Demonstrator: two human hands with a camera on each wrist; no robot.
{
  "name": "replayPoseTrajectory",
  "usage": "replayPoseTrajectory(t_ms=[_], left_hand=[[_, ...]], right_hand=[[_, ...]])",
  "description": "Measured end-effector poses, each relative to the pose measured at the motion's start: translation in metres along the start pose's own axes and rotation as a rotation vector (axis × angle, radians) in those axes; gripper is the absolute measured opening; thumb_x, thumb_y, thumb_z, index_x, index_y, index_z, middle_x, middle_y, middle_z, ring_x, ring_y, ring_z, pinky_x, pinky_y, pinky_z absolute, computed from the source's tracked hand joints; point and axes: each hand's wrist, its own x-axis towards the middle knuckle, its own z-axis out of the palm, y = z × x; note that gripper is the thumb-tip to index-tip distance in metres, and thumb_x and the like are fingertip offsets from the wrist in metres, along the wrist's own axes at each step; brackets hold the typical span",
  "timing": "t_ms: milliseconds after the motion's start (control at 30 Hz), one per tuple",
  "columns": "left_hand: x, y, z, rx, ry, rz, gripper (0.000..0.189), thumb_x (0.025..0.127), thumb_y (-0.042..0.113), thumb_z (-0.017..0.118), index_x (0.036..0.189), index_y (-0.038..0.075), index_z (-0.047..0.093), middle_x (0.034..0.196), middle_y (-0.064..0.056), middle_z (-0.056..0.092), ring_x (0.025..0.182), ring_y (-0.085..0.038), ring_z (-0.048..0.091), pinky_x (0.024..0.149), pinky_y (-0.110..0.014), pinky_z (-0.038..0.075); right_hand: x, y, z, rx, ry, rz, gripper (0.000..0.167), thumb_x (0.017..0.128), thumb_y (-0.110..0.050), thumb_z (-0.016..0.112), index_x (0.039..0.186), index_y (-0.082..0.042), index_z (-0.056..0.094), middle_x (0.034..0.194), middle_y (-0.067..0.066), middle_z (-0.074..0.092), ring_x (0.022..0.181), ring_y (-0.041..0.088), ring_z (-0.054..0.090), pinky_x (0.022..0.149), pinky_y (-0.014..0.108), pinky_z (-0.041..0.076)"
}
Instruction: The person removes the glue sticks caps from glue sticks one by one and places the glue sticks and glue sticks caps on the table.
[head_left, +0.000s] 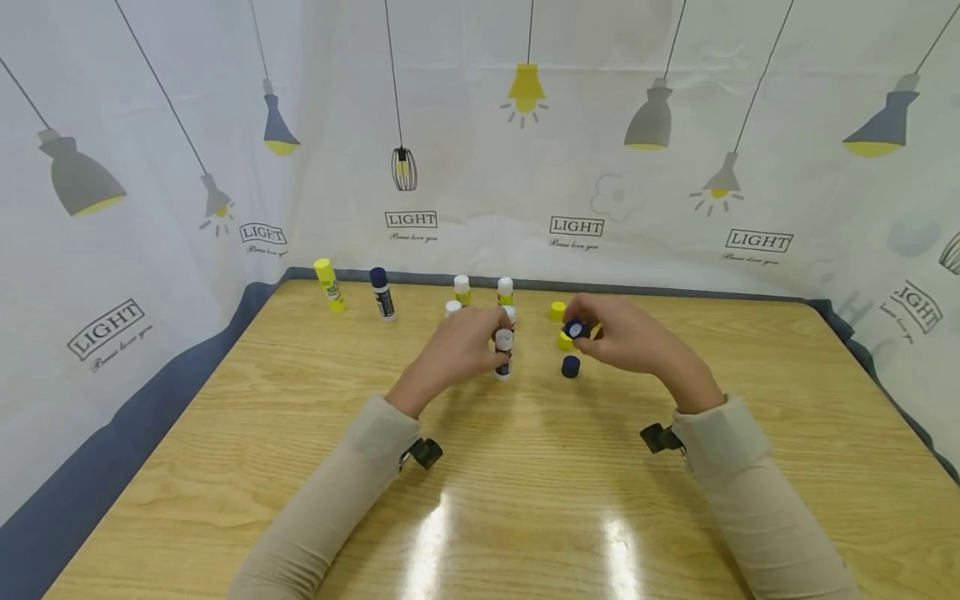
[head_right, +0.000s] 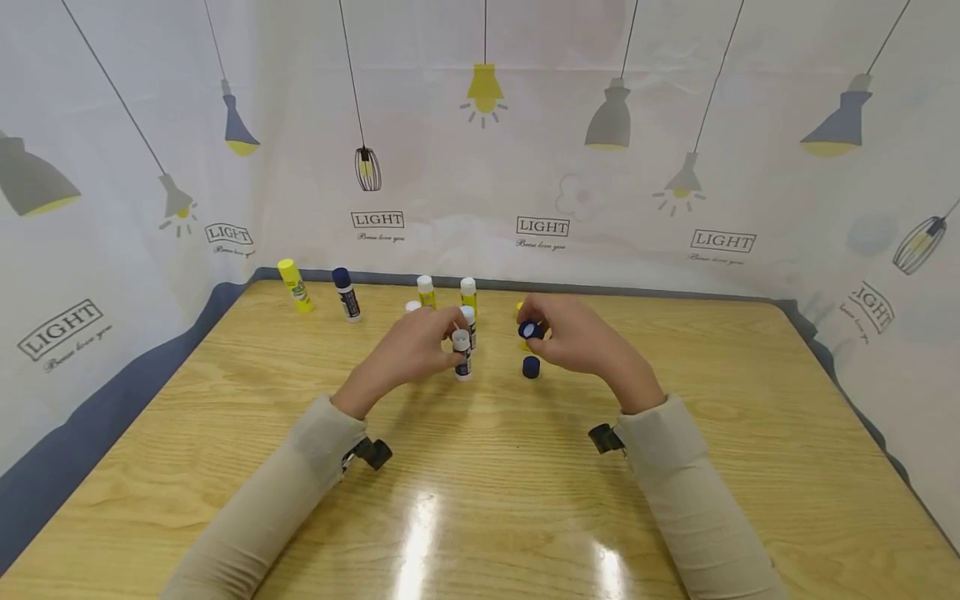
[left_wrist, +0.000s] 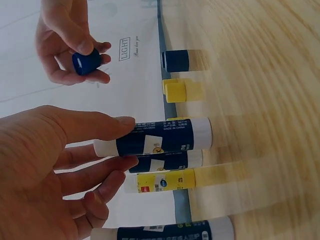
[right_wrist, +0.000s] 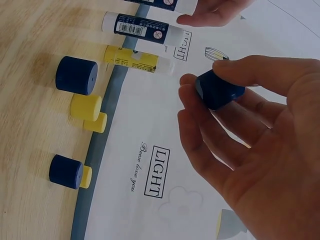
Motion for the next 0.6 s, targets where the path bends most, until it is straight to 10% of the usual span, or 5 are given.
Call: replayPoseTrajectory(t_ms=[367, 600], left_hand=[[-0.004, 0.000, -0.021, -0.006, 0.035, -0.030, 0.037, 0.097, 0.038, 0.073, 0.124, 0.014, 0.068, 0.116, -0.005, 0.074, 0.102, -0.021, 0.069, 0.086, -0.040, 0.057], [-0.008, -0.023, -0.039, -0.076, 0.203, -0.081, 0.032, 0.102, 0.038, 0.066, 0.120, 0.011, 0.068, 0.111, -0.007, 0.074, 0.101, -0.025, 0.069, 0.084, -0.043, 0.057]], right_hand=[[-0.003, 0.002, -0.005, 0.015, 0.005, 0.026, 0.026, 0.093, -0.007, 0.075, 0.118, -0.005, 0.067, 0.111, 0.009, 0.073, 0.102, 0.025, 0.070, 0.087, 0.046, 0.058], [-0.005, 0.005, -0.010, 0.010, -0.007, 0.042, 0.024, 0.093, -0.006, 0.074, 0.116, -0.006, 0.068, 0.110, 0.008, 0.073, 0.101, 0.024, 0.071, 0.086, 0.044, 0.059]])
